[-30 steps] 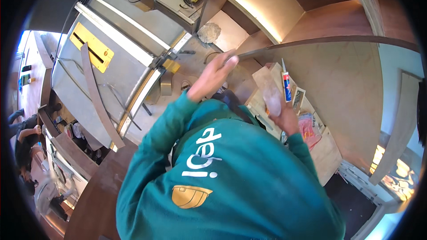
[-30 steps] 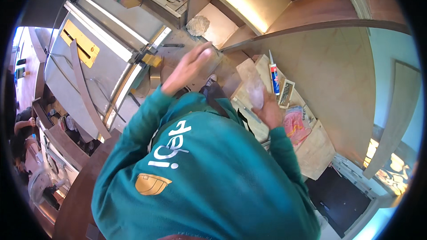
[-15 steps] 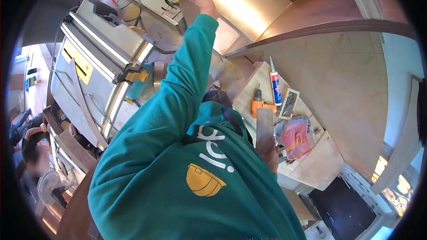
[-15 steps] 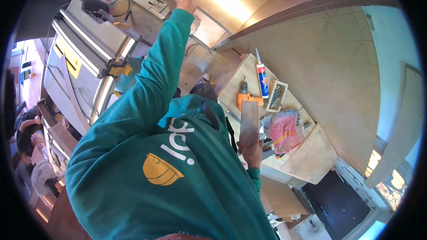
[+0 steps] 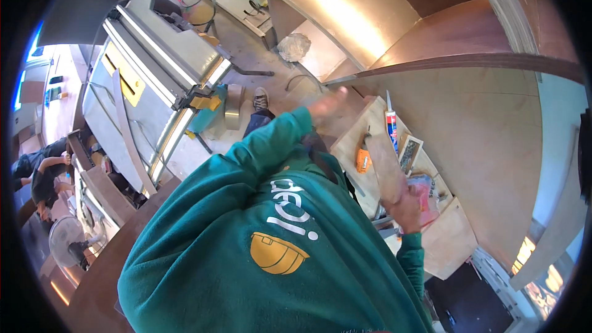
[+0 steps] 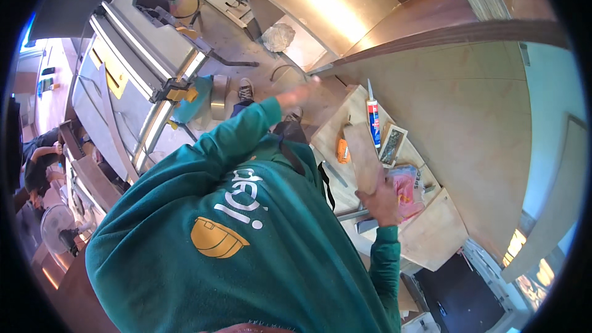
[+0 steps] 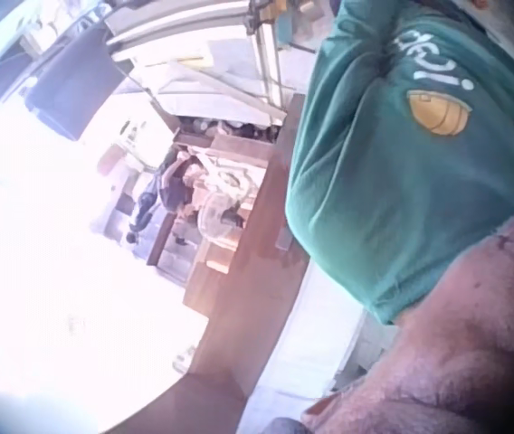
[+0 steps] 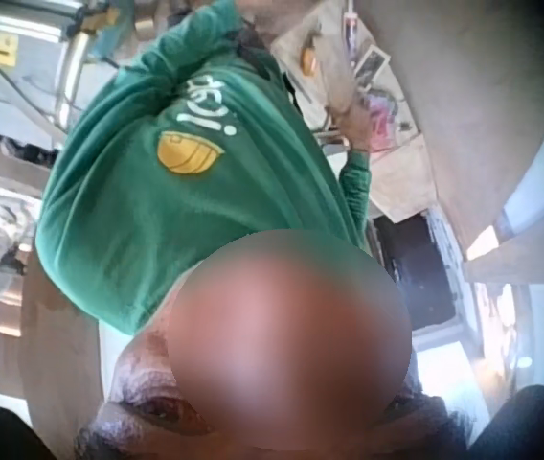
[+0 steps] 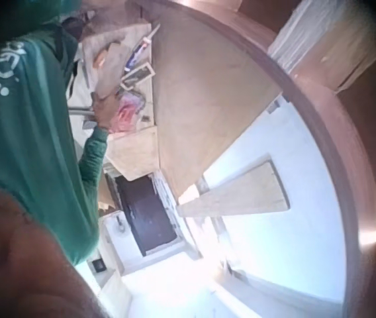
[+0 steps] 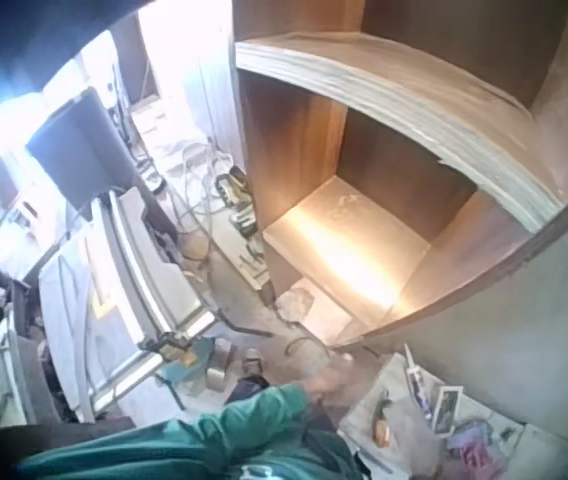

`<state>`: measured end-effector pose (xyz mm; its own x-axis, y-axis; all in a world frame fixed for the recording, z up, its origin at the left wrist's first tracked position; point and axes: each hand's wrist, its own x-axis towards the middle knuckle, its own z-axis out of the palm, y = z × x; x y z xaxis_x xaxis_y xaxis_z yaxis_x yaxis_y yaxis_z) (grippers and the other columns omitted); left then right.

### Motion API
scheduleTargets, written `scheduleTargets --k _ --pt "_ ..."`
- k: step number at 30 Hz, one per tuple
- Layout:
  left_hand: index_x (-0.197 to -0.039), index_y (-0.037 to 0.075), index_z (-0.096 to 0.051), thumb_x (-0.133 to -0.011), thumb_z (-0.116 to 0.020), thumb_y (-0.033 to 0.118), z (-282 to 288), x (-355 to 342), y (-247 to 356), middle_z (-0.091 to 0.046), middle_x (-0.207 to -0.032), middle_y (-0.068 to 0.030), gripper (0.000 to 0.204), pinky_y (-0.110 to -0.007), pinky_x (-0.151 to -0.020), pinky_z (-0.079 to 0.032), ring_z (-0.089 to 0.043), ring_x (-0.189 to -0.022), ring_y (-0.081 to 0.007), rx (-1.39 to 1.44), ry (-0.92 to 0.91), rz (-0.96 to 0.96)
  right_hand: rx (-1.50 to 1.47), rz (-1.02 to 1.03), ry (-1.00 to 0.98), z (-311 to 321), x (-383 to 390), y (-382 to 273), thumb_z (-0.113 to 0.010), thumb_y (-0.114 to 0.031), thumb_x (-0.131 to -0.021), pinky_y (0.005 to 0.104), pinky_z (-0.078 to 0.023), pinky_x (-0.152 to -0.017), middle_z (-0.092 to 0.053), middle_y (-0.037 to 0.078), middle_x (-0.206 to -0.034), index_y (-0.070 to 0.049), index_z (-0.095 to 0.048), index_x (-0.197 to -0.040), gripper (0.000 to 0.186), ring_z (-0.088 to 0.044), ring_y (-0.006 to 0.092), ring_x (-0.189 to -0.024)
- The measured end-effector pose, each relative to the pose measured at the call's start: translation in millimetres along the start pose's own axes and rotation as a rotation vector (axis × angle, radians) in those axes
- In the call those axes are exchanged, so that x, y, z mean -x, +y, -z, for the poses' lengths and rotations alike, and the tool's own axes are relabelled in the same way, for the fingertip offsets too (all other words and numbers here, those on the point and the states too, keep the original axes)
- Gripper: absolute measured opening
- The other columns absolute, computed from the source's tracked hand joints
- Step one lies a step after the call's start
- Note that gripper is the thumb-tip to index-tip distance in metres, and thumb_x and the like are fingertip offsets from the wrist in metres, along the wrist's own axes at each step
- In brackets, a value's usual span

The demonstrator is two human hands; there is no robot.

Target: The person measures and fits a flexible edge banding strip to the curved edge of a wooden cabinet shelf. They repeatedly align the strip, press it into place, and adjust its position to ensure a snug fit along the contour.

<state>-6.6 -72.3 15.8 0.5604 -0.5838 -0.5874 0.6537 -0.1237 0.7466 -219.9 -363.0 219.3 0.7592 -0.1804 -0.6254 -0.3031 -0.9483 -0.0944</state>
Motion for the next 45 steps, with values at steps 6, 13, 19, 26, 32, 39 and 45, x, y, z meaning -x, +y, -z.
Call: scheduleTargets --k 6,13,19,26,32,39,45 --pt "-0.154 0.006 -0.035 -0.103 -0.043 0.067 25.6 25.8 25.8 -0.045 -0.152 -0.0223 0.080 -0.055 -0.113 -0.042 -0.047 -0.140 -0.0386 0.441 0.059 0.043 0.437 0.371 0.168 94.5 -32.7 -122.5 -0.074 -0.016 -0.084 0.0499 -0.053 -0.087 -0.053 0.019 -0.112 -0.017 -0.032 -0.160 0.087 -0.063 0.0377 -0.102" --pt "-0.137 0.009 -0.046 -0.109 -0.036 0.057 24.7 -33.6 53.4 -0.058 -0.136 -0.0174 0.056 -0.055 -0.109 -0.049 -0.059 -0.126 -0.0363 1.090 0.046 -0.267 0.716 0.635 0.342 150.2 -122.2 -231.5 -0.059 -0.005 -0.091 0.0462 -0.053 -0.085 -0.060 0.015 -0.104 -0.010 -0.049 -0.150 0.059 -0.065 0.0306 -0.100" --pt "-0.152 0.015 -0.037 -0.111 -0.032 0.053 29.3 -64.2 66.6 -0.048 -0.149 -0.0130 0.056 -0.050 -0.116 -0.039 -0.051 -0.134 -0.0307 1.106 0.181 -0.225 0.774 0.662 0.419 156.0 -170.2 -256.2 -0.066 -0.014 -0.093 0.0454 -0.051 -0.083 -0.062 0.011 -0.106 -0.007 -0.062 -0.136 0.043 -0.063 0.0298 -0.102" --pt "-0.165 0.023 0.004 -0.109 -0.034 0.060 40.5 -75.1 80.7 -0.017 -0.170 -0.0073 0.077 -0.045 -0.124 -0.023 -0.026 -0.151 -0.0265 1.145 0.327 -0.205 0.676 0.723 0.457 151.8 -197.7 -274.7 -0.068 -0.013 -0.091 0.0442 -0.050 -0.083 -0.064 0.010 -0.102 -0.007 -0.066 -0.130 0.040 -0.062 0.0297 -0.100" --pt "-0.163 0.018 0.019 -0.106 -0.037 0.063 48.5 -97.8 57.3 0.000 -0.172 -0.0161 0.091 -0.053 -0.124 -0.027 -0.022 -0.155 -0.0351 1.081 0.401 -0.244 0.629 0.753 0.420 160.0 -213.0 -285.4 -0.069 -0.012 -0.090 0.0446 -0.050 -0.082 -0.064 0.010 -0.100 -0.006 -0.068 -0.127 0.038 -0.062 0.0295 -0.099" --pt "-0.165 0.020 0.007 -0.108 -0.030 0.062 70.5 -135.1 36.8 -0.031 -0.162 -0.0082 0.080 -0.046 -0.116 -0.037 -0.042 -0.139 -0.0268 1.005 0.530 -0.195 0.614 0.768 0.410 153.5 -228.4 -304.6 -0.069 -0.011 -0.088 0.0454 -0.051 -0.084 -0.066 0.009 -0.104 -0.006 -0.070 -0.125 0.037 -0.063 0.0299 -0.101" --pt "-0.167 0.018 0.002 -0.106 -0.028 0.064 112.7 -145.1 30.8 -0.024 -0.168 -0.0216 0.082 -0.048 -0.116 -0.038 -0.032 -0.150 -0.0385 0.881 0.571 -0.138 0.582 0.771 0.413 140.5 -252.4 -322.9 -0.067 -0.001 -0.079 0.0441 -0.051 -0.087 -0.067 0.011 -0.106 -0.004 -0.067 -0.124 0.044 -0.064 0.0287 -0.104"
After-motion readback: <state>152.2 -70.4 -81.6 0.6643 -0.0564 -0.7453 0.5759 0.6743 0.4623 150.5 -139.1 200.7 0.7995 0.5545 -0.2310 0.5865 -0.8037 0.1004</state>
